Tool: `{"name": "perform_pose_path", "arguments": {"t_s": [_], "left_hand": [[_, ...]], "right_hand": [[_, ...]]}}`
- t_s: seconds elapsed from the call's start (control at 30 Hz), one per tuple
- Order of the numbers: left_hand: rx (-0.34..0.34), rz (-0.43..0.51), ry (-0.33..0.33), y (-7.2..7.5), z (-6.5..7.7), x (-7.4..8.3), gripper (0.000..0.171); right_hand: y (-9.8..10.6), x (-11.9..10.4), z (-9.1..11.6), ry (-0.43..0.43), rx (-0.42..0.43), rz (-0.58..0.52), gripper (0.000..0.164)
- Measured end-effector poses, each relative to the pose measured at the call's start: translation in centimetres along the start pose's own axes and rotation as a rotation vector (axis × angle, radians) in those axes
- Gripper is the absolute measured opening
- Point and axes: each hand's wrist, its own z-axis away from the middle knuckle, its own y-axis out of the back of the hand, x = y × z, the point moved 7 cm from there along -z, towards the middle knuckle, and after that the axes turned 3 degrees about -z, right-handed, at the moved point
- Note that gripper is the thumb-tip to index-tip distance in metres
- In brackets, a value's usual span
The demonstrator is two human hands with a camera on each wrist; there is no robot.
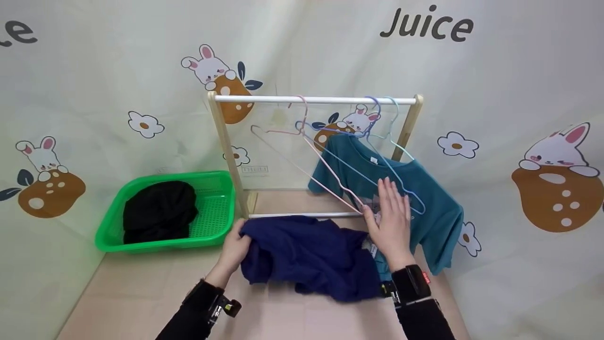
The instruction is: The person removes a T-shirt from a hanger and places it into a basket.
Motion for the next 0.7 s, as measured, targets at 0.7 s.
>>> {"name": "perform_pose_path", "arguments": {"t_s": [0.7], "left_hand": [[0.483,0.467,-0.148,17.2,-5.0,12.4,0.007]], "right_hand": [[-0.2,1.8,1.5,-0.073,-0.053,0.026,0.067]]}}
